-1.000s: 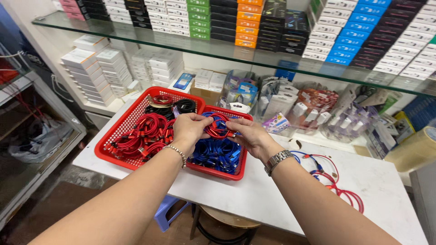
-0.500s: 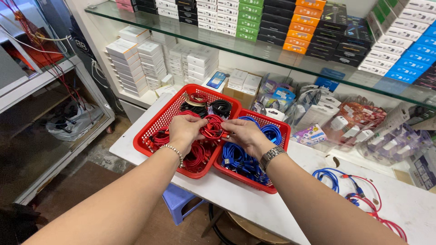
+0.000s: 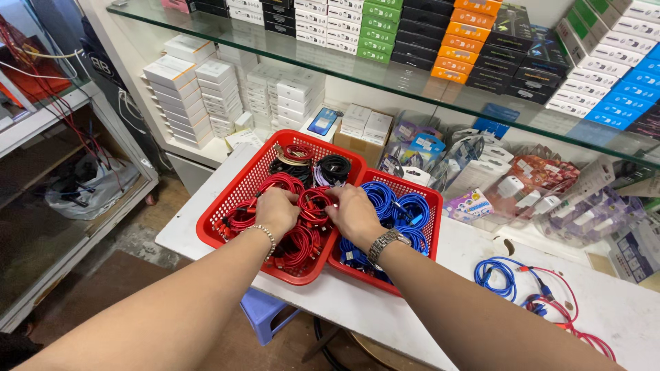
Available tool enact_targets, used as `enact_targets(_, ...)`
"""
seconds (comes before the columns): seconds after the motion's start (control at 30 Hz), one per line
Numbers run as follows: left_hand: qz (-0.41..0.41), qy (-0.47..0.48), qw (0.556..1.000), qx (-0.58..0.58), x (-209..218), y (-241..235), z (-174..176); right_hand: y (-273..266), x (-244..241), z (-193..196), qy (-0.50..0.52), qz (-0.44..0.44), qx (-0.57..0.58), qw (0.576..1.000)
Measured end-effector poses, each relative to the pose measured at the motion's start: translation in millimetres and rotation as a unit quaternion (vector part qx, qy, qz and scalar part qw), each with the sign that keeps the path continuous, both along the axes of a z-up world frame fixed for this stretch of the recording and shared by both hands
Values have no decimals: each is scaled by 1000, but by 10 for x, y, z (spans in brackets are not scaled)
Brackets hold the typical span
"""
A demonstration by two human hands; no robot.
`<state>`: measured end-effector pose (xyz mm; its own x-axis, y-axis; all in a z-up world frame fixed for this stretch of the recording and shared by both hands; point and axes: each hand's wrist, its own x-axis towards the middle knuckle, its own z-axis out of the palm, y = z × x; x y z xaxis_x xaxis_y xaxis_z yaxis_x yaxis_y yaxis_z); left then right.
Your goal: The person untangles and coils red and blue USB cables on a white table, then places them into red plastic baskets. The person handles each cable individually, straightens it, wraps it into a loop, and deposits it into the appropriate basket.
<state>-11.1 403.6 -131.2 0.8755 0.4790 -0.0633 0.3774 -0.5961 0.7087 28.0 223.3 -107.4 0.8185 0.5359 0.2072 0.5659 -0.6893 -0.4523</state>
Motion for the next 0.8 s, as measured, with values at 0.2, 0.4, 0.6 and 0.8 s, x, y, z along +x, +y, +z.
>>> enact_targets(0.2,38,-50,998,19,-67,-112,154,-50,20,67,73,-25,-6,997)
enact_targets(0.4,33,-146,989,11,-46,-465,446,-229,-96,191,76,-42,48,995)
enact_targets(0.6,-38,-156,986,-39,85,-991,570,-643,-196,373,44,-61,85,993)
enact_targets(0.8,-94,-163,981,-52,168,-1686,581,-1335,-284,441,33,-111,120,986)
